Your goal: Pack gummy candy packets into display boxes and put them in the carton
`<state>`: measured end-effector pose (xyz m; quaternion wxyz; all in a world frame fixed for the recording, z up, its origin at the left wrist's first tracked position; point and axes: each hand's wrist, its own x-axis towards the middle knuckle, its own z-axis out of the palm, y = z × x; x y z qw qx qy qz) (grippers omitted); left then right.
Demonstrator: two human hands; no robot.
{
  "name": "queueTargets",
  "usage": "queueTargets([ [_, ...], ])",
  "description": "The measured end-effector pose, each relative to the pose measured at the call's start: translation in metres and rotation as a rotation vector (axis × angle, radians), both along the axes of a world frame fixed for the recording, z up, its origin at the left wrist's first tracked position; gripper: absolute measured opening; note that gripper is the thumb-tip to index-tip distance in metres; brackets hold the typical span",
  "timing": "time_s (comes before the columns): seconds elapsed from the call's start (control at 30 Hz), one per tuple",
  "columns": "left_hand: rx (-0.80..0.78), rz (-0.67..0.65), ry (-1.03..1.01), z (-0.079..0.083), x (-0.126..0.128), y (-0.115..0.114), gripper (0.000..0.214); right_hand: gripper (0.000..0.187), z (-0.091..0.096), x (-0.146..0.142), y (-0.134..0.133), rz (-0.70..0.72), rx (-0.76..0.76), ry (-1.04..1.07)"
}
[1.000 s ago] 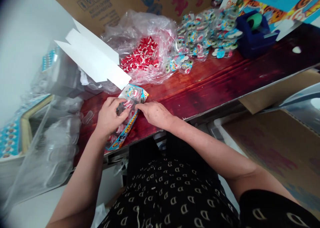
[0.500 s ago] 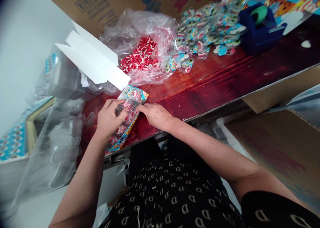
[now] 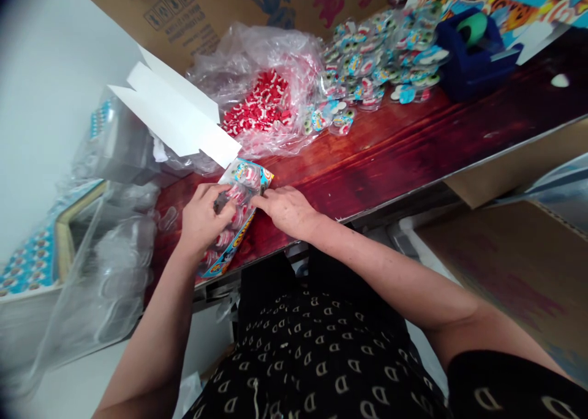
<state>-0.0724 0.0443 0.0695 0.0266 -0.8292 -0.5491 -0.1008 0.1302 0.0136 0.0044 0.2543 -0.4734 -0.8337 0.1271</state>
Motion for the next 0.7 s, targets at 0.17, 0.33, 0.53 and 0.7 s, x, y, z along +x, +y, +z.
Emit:
queueTargets([
  [0.17,0.002,-0.006,-0.002,0.000,-0.001,0.000,0.033,0.033,0.013,-0.007,-0.001,-0.028,-0.040,-0.174],
  [0.33,0.008,-0.014,-0.011,-0.001,-0.001,0.000,0.033,0.033,0.028,-0.015,0.001,-0.032,-0.122,-0.237],
  [0.53,0.010,-0.009,-0.010,-0.003,-0.002,0.001,0.033,0.030,0.040,-0.016,0.011,0.036,-0.160,-0.240],
  [0.7,0.014,-0.019,-0.007,-0.004,-0.003,0.002,0.033,0.030,0.030,-0.007,0.016,0.071,-0.122,-0.225],
])
